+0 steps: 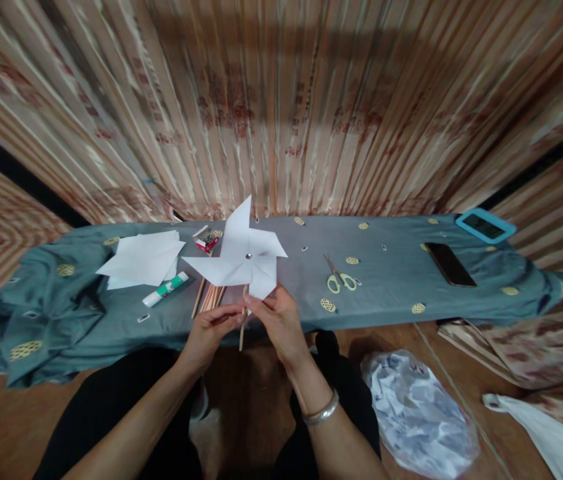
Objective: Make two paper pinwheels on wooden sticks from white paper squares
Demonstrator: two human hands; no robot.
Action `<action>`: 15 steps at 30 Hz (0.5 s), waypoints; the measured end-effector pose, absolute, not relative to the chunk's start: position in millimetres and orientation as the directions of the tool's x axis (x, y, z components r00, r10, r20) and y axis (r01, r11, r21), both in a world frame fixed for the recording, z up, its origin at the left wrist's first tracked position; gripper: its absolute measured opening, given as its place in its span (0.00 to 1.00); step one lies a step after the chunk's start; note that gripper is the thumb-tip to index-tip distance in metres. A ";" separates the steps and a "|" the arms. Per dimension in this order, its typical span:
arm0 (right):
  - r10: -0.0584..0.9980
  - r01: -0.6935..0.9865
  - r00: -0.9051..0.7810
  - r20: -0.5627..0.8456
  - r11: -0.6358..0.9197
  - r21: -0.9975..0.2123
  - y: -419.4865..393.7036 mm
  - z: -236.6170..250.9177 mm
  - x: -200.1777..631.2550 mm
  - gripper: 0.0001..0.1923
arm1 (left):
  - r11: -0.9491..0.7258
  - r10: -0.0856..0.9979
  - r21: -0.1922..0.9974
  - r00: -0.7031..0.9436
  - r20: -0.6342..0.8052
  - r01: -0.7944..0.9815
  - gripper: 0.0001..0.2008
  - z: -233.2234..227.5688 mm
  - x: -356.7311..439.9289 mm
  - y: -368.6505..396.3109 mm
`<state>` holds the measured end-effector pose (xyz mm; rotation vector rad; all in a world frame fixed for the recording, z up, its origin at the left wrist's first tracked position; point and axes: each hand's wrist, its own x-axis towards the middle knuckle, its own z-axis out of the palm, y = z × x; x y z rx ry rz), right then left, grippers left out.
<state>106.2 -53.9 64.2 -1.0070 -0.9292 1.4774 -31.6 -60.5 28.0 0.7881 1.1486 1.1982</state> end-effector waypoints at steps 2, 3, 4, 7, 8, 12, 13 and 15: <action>0.993 -0.262 -0.022 -0.115 -0.117 -0.958 -51.4 62.8 114.2 0.31 | 0.238 0.965 0.932 -0.045 -0.259 -0.272 0.15 27.9 -34.5 -60.3; 0.993 -0.224 0.028 -0.116 -0.107 -0.969 -50.0 62.1 118.9 0.34 | 0.244 0.962 0.931 -0.051 -0.267 -0.272 0.15 27.8 -35.7 -60.3; 0.989 -0.186 0.087 -0.115 -0.097 -0.978 -48.4 61.6 123.7 0.36 | 0.251 0.959 0.927 -0.055 -0.277 -0.277 0.15 27.7 -36.6 -60.3; 0.965 -0.152 0.247 -0.084 -0.047 -0.987 -44.2 62.6 136.2 0.39 | 0.285 0.949 0.915 -0.049 -0.311 -0.286 0.16 27.5 -38.1 -60.6; 0.958 -0.172 0.277 -0.073 -0.026 -0.985 -43.1 63.6 139.0 0.39 | 0.295 0.947 0.913 -0.041 -0.319 -0.282 0.16 27.5 -38.2 -60.7; 0.953 -0.290 0.289 -0.093 -0.005 -0.957 -41.2 68.1 143.1 0.38 | 0.302 0.951 0.919 0.011 -0.309 -0.252 0.17 26.9 -37.5 -62.1; 0.956 -0.309 0.274 -0.104 -0.015 -0.951 -41.3 68.9 142.8 0.38 | 0.300 0.953 0.922 0.023 -0.304 -0.244 0.17 26.6 -37.2 -62.6; 0.962 -0.330 0.246 -0.118 -0.031 -0.943 -41.8 69.9 141.7 0.37 | 0.295 0.955 0.927 0.039 -0.294 -0.233 0.16 25.8 -36.4 -63.6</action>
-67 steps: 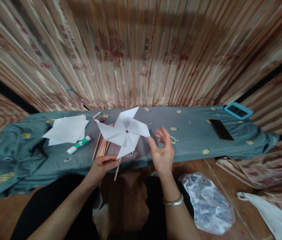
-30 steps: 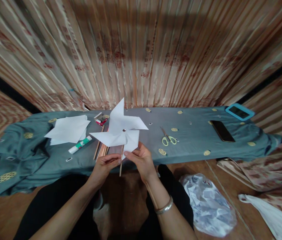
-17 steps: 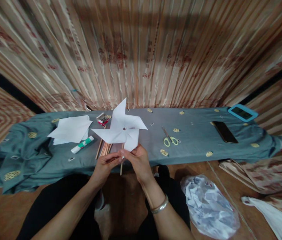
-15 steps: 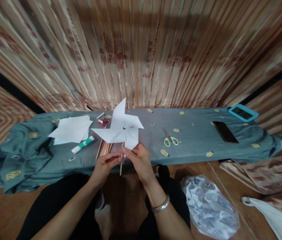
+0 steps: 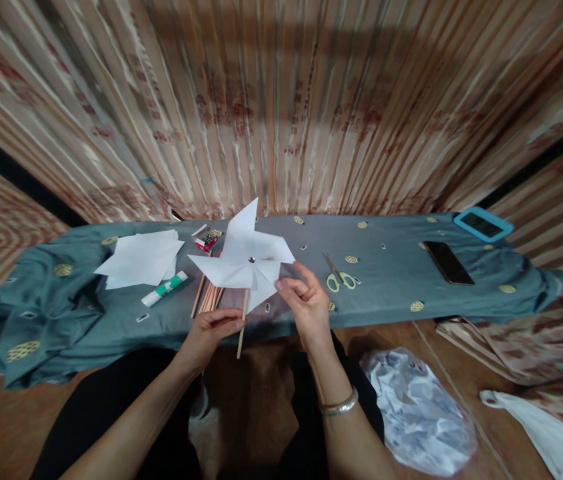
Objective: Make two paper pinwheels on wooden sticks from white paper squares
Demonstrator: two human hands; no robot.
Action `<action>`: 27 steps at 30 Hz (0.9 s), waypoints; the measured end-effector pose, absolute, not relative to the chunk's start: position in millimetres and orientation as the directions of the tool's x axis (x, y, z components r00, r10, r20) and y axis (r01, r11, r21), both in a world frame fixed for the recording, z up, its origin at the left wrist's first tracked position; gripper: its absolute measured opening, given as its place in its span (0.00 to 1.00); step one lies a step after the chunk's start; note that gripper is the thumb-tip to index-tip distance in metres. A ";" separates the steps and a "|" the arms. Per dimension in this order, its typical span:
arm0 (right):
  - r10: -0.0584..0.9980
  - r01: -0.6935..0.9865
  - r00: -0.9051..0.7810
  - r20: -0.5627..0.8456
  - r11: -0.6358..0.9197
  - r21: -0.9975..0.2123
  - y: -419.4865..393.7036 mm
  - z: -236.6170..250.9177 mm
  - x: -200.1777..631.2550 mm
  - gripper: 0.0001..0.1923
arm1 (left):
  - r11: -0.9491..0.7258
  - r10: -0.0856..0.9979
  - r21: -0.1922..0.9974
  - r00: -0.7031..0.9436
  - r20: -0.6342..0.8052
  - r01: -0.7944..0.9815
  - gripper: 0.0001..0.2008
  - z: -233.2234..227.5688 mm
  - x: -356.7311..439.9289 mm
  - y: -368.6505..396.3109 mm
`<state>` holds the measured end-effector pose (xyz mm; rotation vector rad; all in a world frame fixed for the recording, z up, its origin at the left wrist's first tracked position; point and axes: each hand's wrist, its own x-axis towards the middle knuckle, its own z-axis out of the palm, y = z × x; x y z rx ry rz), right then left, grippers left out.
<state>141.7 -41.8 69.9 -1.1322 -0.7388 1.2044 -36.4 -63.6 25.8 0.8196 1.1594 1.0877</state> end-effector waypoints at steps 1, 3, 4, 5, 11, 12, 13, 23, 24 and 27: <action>0.964 -0.334 0.238 -0.120 -0.035 -0.942 -42.1 70.1 141.1 0.36 | 0.293 0.956 0.927 0.044 -0.291 -0.232 0.16 25.5 -36.0 -64.1; 0.967 -0.331 0.227 -0.119 -0.038 -0.943 -42.6 69.9 139.9 0.35 | 0.292 0.956 0.926 0.054 -0.288 -0.241 0.15 25.0 -35.3 -64.6; 0.968 -0.327 0.222 -0.116 -0.038 -0.944 -42.7 69.5 139.5 0.34 | 0.291 0.956 0.924 0.056 -0.287 -0.246 0.15 25.0 -35.0 -64.7; 0.970 -0.325 0.217 -0.111 -0.035 -0.945 -42.7 68.8 139.3 0.33 | 0.291 0.957 0.924 0.059 -0.285 -0.250 0.15 25.1 -34.7 -64.7; 0.975 -0.317 0.195 -0.104 -0.038 -0.948 -42.3 64.7 143.3 0.33 | 0.289 0.957 0.926 0.079 -0.278 -0.244 0.14 26.8 -34.1 -64.7; 0.974 -0.320 0.196 -0.113 -0.045 -0.946 -42.2 64.8 144.5 0.33 | 0.291 0.957 0.926 0.080 -0.280 -0.239 0.14 26.8 -34.2 -64.8; 0.972 -0.325 0.198 -0.123 -0.053 -0.944 -42.1 65.1 145.5 0.33 | 0.293 0.956 0.927 0.080 -0.282 -0.233 0.14 26.7 -34.4 -64.9; 0.976 -0.357 0.164 -0.145 -0.079 -0.931 -43.4 64.0 138.8 0.33 | 0.290 0.957 0.919 0.106 -0.271 -0.266 0.14 25.1 -31.2 -65.4; 0.975 -0.347 0.173 -0.137 -0.070 -0.935 -43.2 63.7 138.8 0.33 | 0.294 0.956 0.918 0.104 -0.276 -0.266 0.14 25.5 -30.8 -65.5; 0.973 -0.336 0.194 -0.127 -0.056 -0.940 -43.1 63.3 139.3 0.33 | 0.310 0.951 0.909 0.092 -0.296 -0.277 0.14 27.6 -30.0 -66.1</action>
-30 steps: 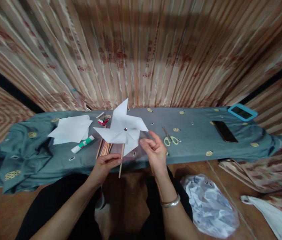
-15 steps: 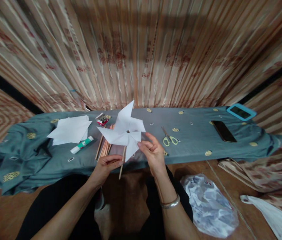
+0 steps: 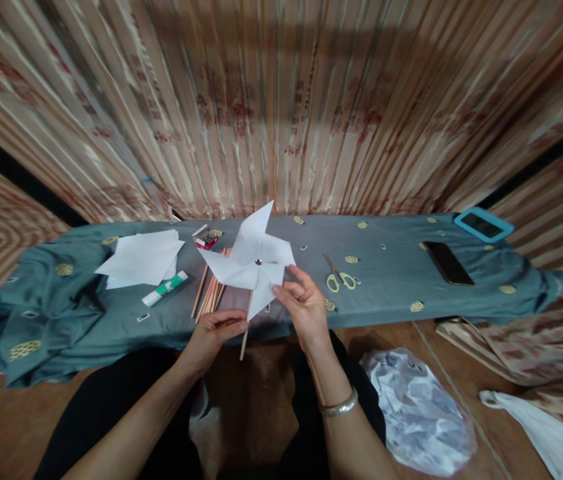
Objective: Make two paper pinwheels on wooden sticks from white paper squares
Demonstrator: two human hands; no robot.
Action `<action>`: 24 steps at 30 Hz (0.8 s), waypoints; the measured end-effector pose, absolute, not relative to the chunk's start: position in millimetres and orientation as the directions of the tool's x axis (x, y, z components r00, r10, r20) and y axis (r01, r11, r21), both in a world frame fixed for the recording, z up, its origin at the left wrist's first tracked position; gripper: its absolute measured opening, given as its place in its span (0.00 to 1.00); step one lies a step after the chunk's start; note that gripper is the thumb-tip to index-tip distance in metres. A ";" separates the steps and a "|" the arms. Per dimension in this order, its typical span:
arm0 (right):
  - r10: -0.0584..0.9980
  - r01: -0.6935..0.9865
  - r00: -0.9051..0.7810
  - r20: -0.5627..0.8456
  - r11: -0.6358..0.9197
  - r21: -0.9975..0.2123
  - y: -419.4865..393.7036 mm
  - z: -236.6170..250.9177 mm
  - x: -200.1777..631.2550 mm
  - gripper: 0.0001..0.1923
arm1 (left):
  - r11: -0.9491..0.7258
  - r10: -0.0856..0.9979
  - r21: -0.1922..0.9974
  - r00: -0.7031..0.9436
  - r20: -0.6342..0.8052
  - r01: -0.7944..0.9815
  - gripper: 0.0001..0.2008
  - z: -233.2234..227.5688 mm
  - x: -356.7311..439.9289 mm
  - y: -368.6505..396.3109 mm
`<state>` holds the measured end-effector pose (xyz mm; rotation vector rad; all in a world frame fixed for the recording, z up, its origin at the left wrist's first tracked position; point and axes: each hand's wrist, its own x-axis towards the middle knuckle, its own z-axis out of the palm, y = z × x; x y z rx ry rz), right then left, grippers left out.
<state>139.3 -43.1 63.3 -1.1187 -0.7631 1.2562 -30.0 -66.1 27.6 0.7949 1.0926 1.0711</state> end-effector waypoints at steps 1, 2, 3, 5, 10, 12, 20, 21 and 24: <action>0.973 -0.338 0.191 -0.127 -0.057 -0.940 -43.3 63.3 139.1 0.33 | 0.314 0.949 0.907 0.090 -0.301 -0.281 0.15 28.4 -29.9 -66.3; 0.975 -0.339 0.183 -0.127 -0.059 -0.939 -43.8 63.3 138.4 0.33 | 0.317 0.948 0.906 0.092 -0.303 -0.280 0.15 29.2 -29.6 -66.4; 0.977 -0.340 0.172 -0.127 -0.062 -0.938 -44.4 63.3 137.3 0.33 | 0.316 0.949 0.908 0.098 -0.301 -0.275 0.15 29.8 -29.3 -66.4; 0.981 -0.343 0.149 -0.125 -0.067 -0.937 -46.0 63.3 133.9 0.33 | 0.305 0.952 0.916 0.109 -0.286 -0.260 0.16 30.4 -28.5 -66.1; 0.988 -0.349 0.095 -0.120 -0.080 -0.934 -49.7 64.2 123.9 0.32 | 0.278 0.960 0.920 0.052 -0.274 -0.278 0.17 27.7 -26.6 -64.2; 0.990 -0.355 0.071 -0.121 -0.088 -0.931 -51.1 64.9 121.0 0.33 | 0.287 0.957 0.913 0.037 -0.289 -0.289 0.17 26.6 -26.6 -63.8; 0.991 -0.374 0.020 -0.136 -0.119 -0.920 -55.0 64.2 113.8 0.33 | 0.266 0.964 0.928 0.041 -0.264 -0.261 0.17 22.4 -29.3 -62.1; 0.991 -0.361 0.032 -0.129 -0.108 -0.926 -54.8 64.0 114.9 0.34 | 0.266 0.963 0.929 0.036 -0.266 -0.257 0.17 22.4 -30.1 -61.4; 0.989 -0.298 0.110 -0.096 -0.059 -0.953 -52.3 63.9 124.7 0.33 | 0.273 0.961 0.926 0.023 -0.277 -0.260 0.18 23.9 -33.1 -59.9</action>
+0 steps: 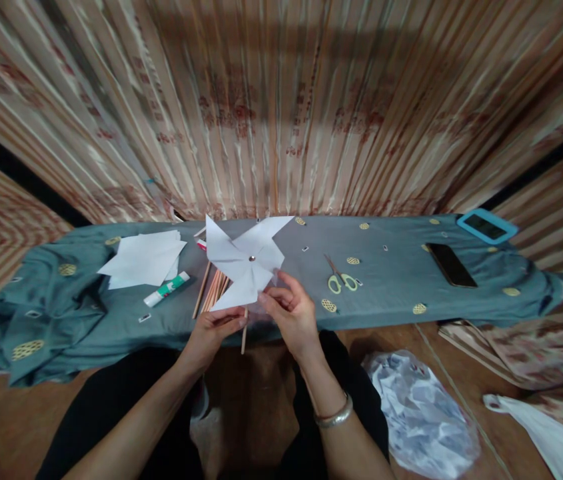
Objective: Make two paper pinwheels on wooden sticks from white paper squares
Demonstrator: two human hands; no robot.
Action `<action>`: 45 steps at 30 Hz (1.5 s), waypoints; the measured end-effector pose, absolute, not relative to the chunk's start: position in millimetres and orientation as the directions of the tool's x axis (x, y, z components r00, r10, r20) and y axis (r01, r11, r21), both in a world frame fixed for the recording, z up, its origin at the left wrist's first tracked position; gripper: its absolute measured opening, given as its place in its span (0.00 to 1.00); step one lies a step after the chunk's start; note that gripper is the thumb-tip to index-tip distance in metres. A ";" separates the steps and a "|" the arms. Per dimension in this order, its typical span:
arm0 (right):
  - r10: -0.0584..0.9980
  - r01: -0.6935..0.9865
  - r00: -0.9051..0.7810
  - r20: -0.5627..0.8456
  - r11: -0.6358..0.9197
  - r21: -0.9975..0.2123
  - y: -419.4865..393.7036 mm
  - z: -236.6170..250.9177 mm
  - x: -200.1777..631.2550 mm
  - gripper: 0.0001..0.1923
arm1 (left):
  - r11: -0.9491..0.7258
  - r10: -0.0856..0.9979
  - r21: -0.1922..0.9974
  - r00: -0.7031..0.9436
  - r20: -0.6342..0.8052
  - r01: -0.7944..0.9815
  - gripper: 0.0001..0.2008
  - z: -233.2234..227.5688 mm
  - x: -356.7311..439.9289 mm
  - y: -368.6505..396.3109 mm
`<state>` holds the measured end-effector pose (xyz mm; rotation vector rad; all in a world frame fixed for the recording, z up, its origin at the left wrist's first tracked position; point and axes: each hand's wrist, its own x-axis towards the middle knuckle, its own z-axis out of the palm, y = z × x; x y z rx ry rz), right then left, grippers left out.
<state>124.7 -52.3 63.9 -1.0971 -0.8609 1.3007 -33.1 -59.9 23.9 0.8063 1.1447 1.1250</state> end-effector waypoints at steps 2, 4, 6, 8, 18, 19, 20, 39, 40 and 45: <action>0.978 -0.242 0.199 -0.062 -0.012 -0.970 -49.4 64.1 136.1 0.31 | 0.268 0.962 0.928 0.021 -0.272 -0.260 0.16 25.5 -35.1 -59.8; 0.956 -0.176 0.294 -0.012 0.042 -0.984 -46.3 64.1 148.9 0.30 | 0.265 0.964 0.931 0.035 -0.265 -0.250 0.15 26.9 -36.6 -60.7; 0.926 -0.115 0.373 0.050 0.099 -0.988 -43.6 63.6 160.3 0.30 | 0.274 0.962 0.933 0.061 -0.267 -0.232 0.14 28.2 -37.4 -62.1; 0.900 -0.072 0.423 0.107 0.151 -0.986 -41.7 63.0 168.1 0.29 | 0.291 0.956 0.932 0.092 -0.278 -0.215 0.12 29.6 -37.4 -63.9; 0.929 -0.116 0.365 0.067 0.117 -0.986 -39.5 62.5 178.4 0.31 | 0.330 0.936 0.929 0.187 -0.299 -0.166 0.10 32.1 -33.3 -68.0; 0.928 -0.122 0.369 0.055 0.107 -0.987 -39.5 62.2 179.0 0.32 | 0.326 0.937 0.930 0.188 -0.295 -0.168 0.10 31.6 -32.8 -67.8; 0.926 -0.128 0.374 0.043 0.098 -0.987 -39.5 62.0 179.4 0.32 | 0.325 0.937 0.930 0.190 -0.292 -0.170 0.10 31.0 -32.5 -67.5; 0.942 -0.228 0.330 -0.063 0.015 -0.973 -41.2 64.5 176.6 0.34 | 0.310 0.949 0.926 0.133 -0.287 -0.214 0.10 32.4 -29.6 -63.6; 0.944 -0.254 0.320 -0.079 0.005 -0.967 -41.4 65.2 175.8 0.34 | 0.310 0.949 0.926 0.132 -0.287 -0.216 0.11 32.7 -29.3 -63.8; 0.943 -0.330 0.292 -0.160 -0.058 -0.942 -42.6 70.3 169.2 0.33 | 0.317 0.946 0.923 0.136 -0.293 -0.220 0.10 35.6 -26.8 -64.6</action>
